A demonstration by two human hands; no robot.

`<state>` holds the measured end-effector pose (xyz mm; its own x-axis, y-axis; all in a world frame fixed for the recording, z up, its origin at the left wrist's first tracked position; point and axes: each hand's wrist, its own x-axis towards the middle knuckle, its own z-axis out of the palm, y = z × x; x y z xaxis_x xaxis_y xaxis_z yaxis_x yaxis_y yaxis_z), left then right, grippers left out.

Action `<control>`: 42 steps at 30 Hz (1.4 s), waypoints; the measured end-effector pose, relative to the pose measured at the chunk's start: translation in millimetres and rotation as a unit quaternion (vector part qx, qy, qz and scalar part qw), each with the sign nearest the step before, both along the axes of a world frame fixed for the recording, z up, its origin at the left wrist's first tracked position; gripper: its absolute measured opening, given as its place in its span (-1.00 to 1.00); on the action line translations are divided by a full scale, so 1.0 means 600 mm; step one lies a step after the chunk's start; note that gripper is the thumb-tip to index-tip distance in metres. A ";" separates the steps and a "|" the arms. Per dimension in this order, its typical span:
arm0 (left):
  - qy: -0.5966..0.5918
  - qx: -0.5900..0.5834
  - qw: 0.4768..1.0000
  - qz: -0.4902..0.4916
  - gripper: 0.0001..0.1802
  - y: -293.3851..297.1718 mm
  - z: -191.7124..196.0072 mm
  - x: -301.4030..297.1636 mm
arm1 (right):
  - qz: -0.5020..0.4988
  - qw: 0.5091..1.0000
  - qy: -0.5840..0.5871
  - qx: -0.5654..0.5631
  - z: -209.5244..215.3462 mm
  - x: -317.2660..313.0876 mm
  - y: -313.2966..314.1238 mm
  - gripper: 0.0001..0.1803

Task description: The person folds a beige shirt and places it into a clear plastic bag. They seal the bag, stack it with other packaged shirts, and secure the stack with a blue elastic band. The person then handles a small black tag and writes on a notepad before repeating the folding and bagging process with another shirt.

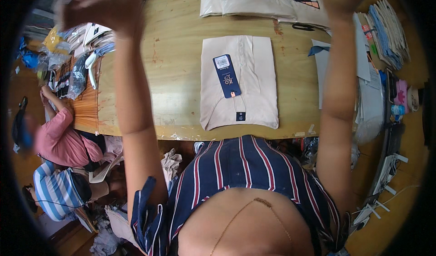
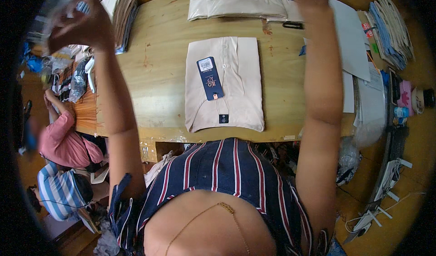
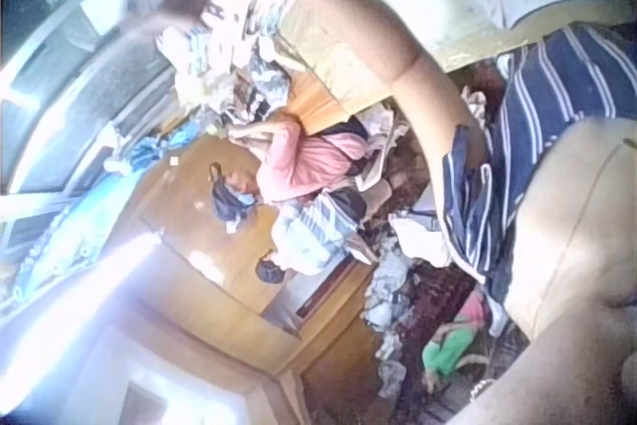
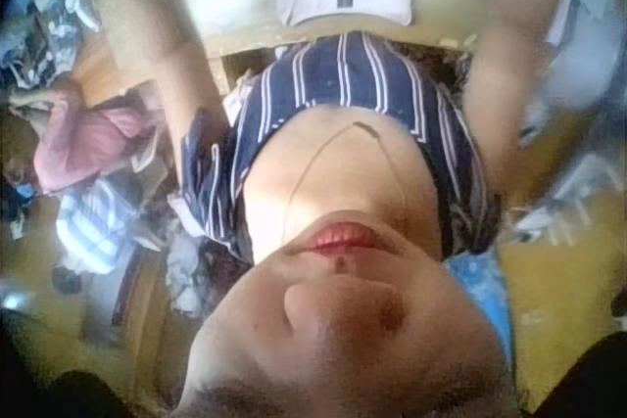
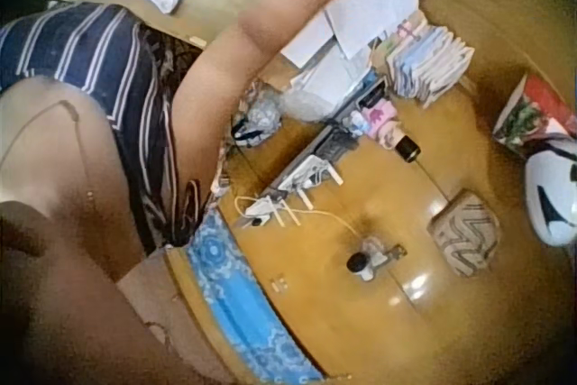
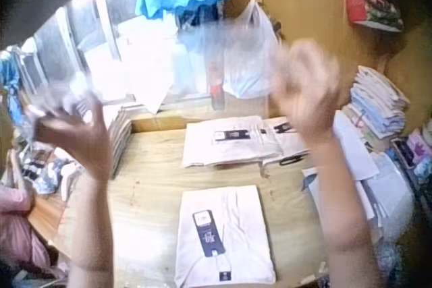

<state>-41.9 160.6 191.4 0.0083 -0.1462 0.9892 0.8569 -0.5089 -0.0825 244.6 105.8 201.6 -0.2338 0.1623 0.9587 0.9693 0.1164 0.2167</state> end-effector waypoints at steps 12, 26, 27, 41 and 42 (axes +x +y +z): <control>-0.213 -0.673 0.689 -0.166 -0.87 0.023 -0.401 0.035 | 0.292 0.775 0.421 -0.369 -0.497 0.027 0.064 -0.93; -0.333 -0.672 0.546 -0.373 -0.87 -0.012 -0.450 0.001 | 0.276 0.518 0.615 -0.527 -0.458 0.035 0.012 -0.88; -0.332 -0.670 0.546 -0.377 -0.86 -0.026 -0.448 -0.003 | 0.281 0.513 0.613 -0.532 -0.457 0.031 0.000 -0.89; -0.362 -0.762 0.348 -0.409 -0.86 -0.179 -0.391 -0.043 | 0.331 0.386 0.599 -0.619 -0.413 0.009 -0.138 -0.81; -0.379 -0.755 0.328 -0.422 -0.87 -0.183 -0.388 -0.043 | 0.332 0.359 0.611 -0.623 -0.415 0.013 -0.141 -0.81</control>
